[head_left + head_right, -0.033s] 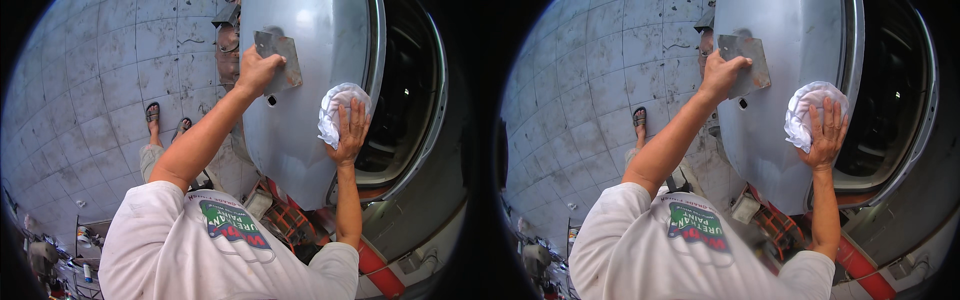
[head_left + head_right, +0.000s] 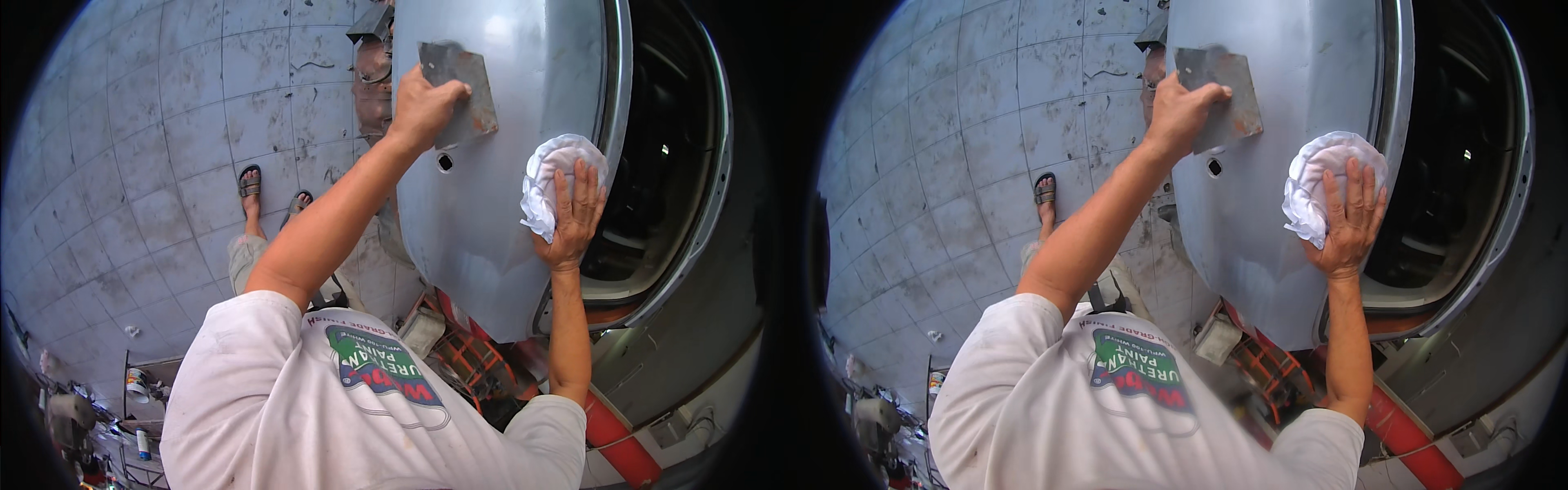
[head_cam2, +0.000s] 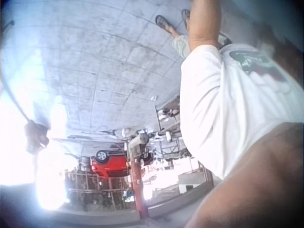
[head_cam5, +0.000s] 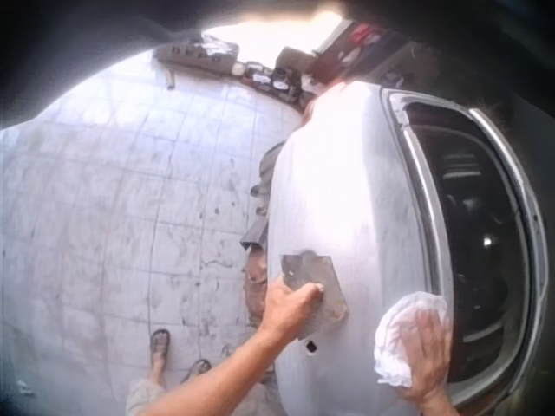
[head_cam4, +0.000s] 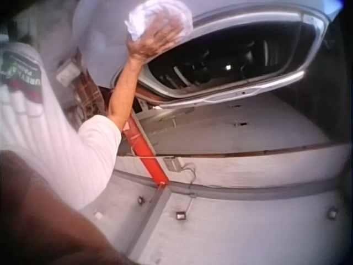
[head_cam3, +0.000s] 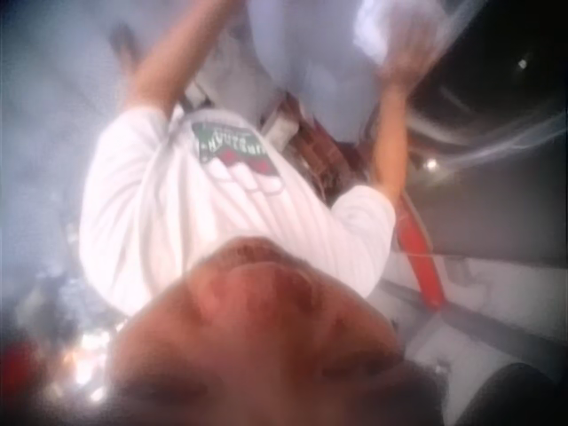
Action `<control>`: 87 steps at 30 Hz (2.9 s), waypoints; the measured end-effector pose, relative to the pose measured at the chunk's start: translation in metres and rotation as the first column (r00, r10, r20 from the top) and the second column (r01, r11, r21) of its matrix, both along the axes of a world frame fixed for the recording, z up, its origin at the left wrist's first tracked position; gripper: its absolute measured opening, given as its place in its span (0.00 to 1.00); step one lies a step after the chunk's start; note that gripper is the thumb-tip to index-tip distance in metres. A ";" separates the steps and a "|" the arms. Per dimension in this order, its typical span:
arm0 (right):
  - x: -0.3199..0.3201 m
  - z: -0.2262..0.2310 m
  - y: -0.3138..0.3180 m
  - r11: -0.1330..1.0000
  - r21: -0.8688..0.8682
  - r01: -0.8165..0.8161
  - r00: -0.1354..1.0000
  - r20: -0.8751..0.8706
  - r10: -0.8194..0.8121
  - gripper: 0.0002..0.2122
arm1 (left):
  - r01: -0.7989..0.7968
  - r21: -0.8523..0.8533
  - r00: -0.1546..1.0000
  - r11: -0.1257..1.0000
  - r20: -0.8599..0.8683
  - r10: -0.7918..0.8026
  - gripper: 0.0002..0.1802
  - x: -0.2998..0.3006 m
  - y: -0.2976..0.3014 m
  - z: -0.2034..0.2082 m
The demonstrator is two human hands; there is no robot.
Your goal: The person sands the exterior surface of a car trunk lid using a sanding block and wipes the area with a white cloth. The person alternates between sanding and wiping across different sections of the trunk lid.
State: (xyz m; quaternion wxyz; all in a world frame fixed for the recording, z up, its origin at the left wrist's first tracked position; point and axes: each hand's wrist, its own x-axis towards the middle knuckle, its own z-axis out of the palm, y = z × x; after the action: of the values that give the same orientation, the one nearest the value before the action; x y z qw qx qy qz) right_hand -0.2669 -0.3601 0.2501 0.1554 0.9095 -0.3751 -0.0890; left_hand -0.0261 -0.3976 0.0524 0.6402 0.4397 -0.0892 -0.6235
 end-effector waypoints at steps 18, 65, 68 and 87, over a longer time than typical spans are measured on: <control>0.000 -0.003 -0.004 1.000 -0.008 0.021 0.999 0.033 -0.021 0.34 | -0.018 -0.081 1.000 0.997 -0.027 0.016 0.15 -0.005 -0.010 0.007; 0.077 -0.023 -0.084 0.995 -0.098 0.020 0.999 -0.036 -0.024 0.39 | 0.054 0.034 0.998 0.998 -0.013 -0.053 0.17 0.087 0.024 -0.054; 0.129 -0.053 -0.174 0.957 -0.272 -0.104 0.981 -0.187 0.054 0.36 | 0.038 0.178 0.997 0.983 0.060 -0.049 0.19 0.137 0.107 -0.111; -0.061 -0.131 0.228 0.861 0.483 -0.158 0.877 -0.333 0.347 0.28 | -0.187 0.268 0.899 0.945 0.434 0.055 0.11 0.116 0.373 -0.157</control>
State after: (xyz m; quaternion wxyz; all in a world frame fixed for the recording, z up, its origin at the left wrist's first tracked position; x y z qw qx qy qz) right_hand -0.3278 -0.1325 0.1190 0.0305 0.9235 -0.1785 -0.3382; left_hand 0.0897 -0.0246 -0.1043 0.5686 0.6614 -0.1005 -0.4787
